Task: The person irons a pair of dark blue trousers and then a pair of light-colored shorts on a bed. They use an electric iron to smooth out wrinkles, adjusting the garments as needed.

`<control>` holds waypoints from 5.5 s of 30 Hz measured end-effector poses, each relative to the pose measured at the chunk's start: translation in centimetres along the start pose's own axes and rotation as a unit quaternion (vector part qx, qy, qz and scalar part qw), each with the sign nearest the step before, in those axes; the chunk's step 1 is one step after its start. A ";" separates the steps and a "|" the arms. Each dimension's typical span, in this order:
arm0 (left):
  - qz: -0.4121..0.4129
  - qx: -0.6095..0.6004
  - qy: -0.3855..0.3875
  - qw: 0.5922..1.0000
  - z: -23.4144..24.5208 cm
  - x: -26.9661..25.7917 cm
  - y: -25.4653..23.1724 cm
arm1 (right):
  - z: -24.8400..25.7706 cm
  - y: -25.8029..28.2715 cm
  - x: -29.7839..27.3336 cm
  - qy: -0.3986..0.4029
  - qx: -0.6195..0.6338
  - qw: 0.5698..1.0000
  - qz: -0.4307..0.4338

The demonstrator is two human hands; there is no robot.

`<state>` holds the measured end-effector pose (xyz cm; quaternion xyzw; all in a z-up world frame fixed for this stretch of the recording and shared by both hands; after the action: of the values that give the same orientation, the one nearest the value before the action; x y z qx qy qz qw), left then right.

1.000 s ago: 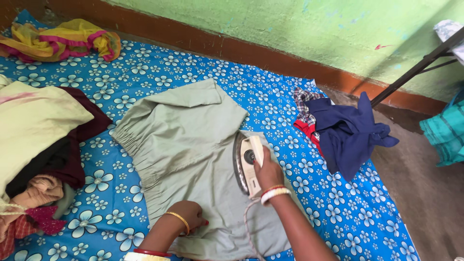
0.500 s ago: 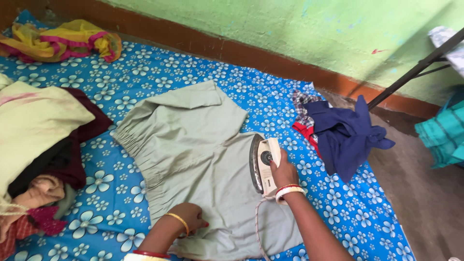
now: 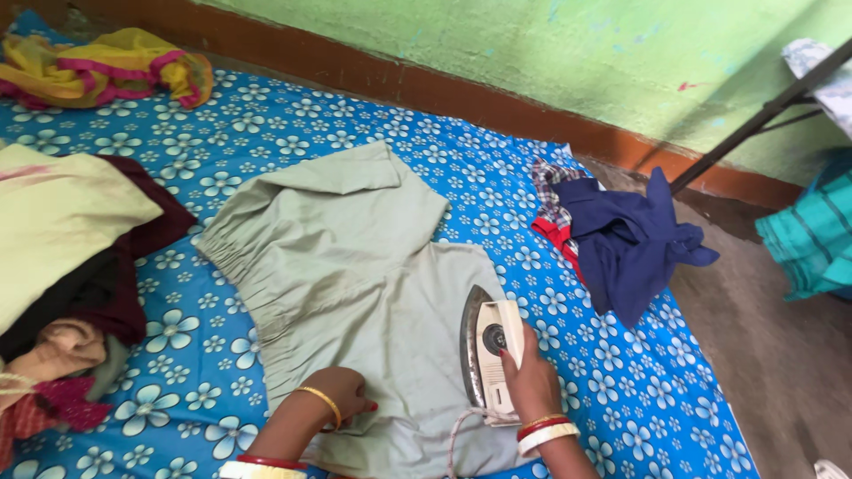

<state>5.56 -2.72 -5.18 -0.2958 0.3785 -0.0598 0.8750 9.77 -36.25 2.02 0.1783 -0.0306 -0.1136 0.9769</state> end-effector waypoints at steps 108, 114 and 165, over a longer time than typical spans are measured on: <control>0.167 0.153 -0.163 0.960 8.0 -3.0 3.2 | -5.5 18.9 9.4 -0.008 0.019 0.994 0.108; 0.165 0.144 -0.170 0.961 7.7 -3.0 3.5 | -4.7 16.9 4.8 0.004 0.031 0.995 0.096; 0.167 0.158 -0.147 0.962 7.9 -3.1 2.6 | -3.4 12.2 15.3 -0.033 0.000 0.999 0.040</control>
<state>8.54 4.16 -0.44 -0.0921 0.2756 0.0725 0.9541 27.60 -27.55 3.45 0.1732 -0.0702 -0.0800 0.9791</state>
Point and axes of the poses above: each hand's wrist, its own x-axis towards the middle knuckle, its own z-axis out of the back of the hand, y = z × x, the point moved 8 cm from there along x, towards the middle knuckle, and after that the axes turned 1 degree about -y, right-handed, at the moved point
